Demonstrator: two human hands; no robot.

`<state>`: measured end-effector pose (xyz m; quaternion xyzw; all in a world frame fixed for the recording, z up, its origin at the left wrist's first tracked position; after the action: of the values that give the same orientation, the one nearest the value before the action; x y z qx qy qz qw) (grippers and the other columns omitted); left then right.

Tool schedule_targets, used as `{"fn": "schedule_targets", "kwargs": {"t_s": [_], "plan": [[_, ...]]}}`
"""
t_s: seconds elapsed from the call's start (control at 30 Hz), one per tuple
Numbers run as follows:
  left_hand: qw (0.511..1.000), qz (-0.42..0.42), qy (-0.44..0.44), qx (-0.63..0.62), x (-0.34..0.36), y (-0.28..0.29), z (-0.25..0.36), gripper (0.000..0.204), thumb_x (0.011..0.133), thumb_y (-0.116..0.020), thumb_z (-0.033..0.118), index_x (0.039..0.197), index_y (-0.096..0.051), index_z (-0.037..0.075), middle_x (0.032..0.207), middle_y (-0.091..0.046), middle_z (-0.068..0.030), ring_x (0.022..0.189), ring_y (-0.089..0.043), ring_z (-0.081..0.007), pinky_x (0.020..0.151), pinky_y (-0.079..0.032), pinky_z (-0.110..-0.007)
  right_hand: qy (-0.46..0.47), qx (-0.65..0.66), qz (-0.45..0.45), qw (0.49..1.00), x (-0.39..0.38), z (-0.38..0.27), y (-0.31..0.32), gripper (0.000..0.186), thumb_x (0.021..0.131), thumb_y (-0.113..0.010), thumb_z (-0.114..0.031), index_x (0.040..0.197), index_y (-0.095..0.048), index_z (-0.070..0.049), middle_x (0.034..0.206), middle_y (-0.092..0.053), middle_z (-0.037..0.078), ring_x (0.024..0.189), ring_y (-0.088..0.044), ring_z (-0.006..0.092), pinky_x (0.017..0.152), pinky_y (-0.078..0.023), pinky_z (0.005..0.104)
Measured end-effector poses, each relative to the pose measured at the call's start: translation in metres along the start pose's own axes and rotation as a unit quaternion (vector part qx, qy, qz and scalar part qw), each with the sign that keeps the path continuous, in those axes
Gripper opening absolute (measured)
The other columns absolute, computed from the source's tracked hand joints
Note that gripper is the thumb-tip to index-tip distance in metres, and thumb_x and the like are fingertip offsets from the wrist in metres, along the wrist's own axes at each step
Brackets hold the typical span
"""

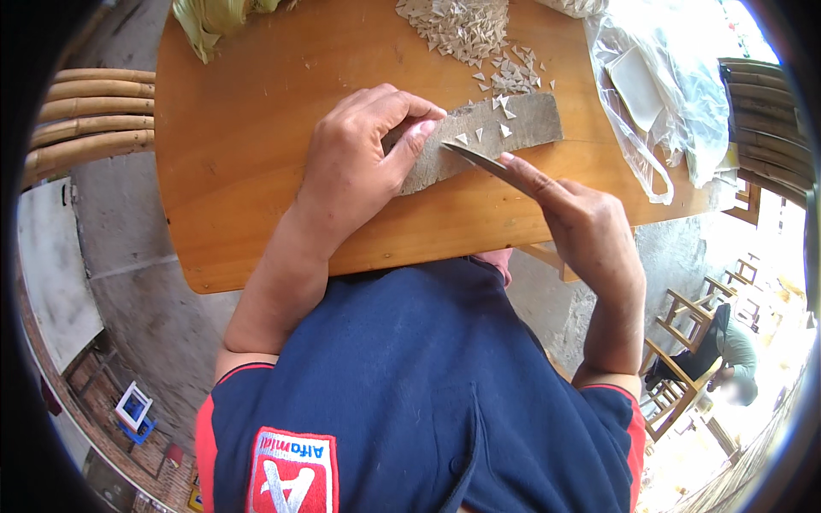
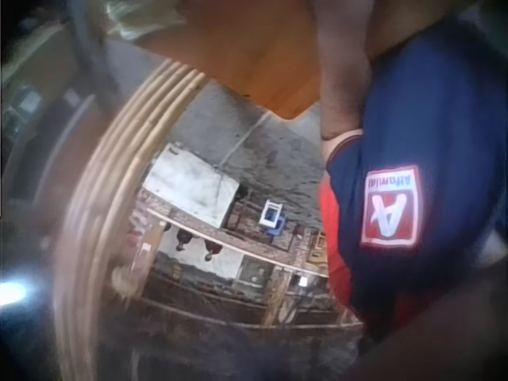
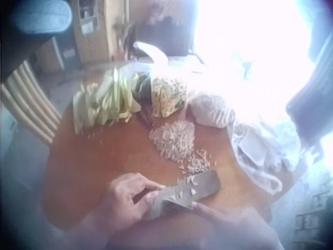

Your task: The person cuts a rectangular sheet of white material into smaller pieces and then into triangular shapes using a knife on a wooden table. The person handles the material by hand, folding and positioning it before cutting.

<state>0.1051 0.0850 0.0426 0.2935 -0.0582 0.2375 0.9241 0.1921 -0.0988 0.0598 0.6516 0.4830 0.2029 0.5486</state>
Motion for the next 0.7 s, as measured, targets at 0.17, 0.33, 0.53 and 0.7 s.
{"fn": "schedule_targets", "kwargs": {"t_s": [0.17, 0.33, 0.53, 0.7], "plan": [[1.000, 0.007, 0.016, -0.012, 0.002, 0.000, 0.000, 0.009, 0.089, -0.070, 0.006, 0.097, -0.075, 0.006, 0.087, -0.070, -0.0081, 0.082, -0.066, -0.0258, 0.074, -0.054, -0.037, 0.034, -0.047, 0.117, 0.991, 0.027, 0.037, 0.029, 0.054, 0.094, -0.062, 0.000, 0.140, -0.063, -0.028, 0.079, -0.068, 0.015, 0.062, -0.063, 0.0265, 0.060, -0.051, 0.0402], [0.999, -0.017, 0.041, -0.016, 0.002, -0.002, -0.004, 0.011, 0.092, -0.069, 0.003, 0.101, -0.075, 0.004, 0.090, -0.070, -0.0067, 0.084, -0.066, -0.0183, 0.077, -0.054, -0.031, 0.102, 0.077, 0.163, 0.978, 0.032, 0.052, 0.041, 0.059, 0.090, -0.060, 0.000, 0.140, -0.062, -0.030, 0.072, -0.064, 0.011, 0.061, -0.062, 0.0292, 0.060, -0.052, 0.0402], [0.999, -0.021, 0.025, 0.001, 0.002, -0.003, -0.001, 0.011, 0.093, -0.068, 0.000, 0.101, -0.076, 0.002, 0.089, -0.070, -0.0066, 0.085, -0.066, -0.0147, 0.078, -0.054, -0.028, 0.091, 0.079, 0.034, 0.992, 0.020, 0.051, 0.018, 0.049, 0.089, -0.065, 0.001, 0.132, -0.069, -0.023, 0.072, -0.063, 0.015, 0.056, -0.056, 0.0263, 0.058, -0.049, 0.0375], [0.998, -0.031, 0.023, 0.041, 0.001, -0.003, 0.003, 0.027, 0.088, -0.076, 0.009, 0.114, -0.072, 0.005, 0.105, -0.067, -0.0104, 0.100, -0.064, -0.0230, 0.088, -0.052, -0.036, 0.042, 0.033, 0.141, 0.989, 0.033, 0.072, 0.033, 0.049, 0.092, -0.065, -0.001, 0.136, -0.067, -0.023, 0.077, -0.066, 0.016, 0.058, -0.056, 0.0266, 0.061, -0.051, 0.0365]]}}
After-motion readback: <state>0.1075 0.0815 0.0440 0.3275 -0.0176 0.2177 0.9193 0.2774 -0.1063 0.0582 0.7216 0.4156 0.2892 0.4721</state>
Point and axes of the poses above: each hand's wrist, its own x-axis towards the middle knuckle, its own y-axis out of the back of the hand, z = x × y, the point moved 9 cm from there along x, towards the middle knuckle
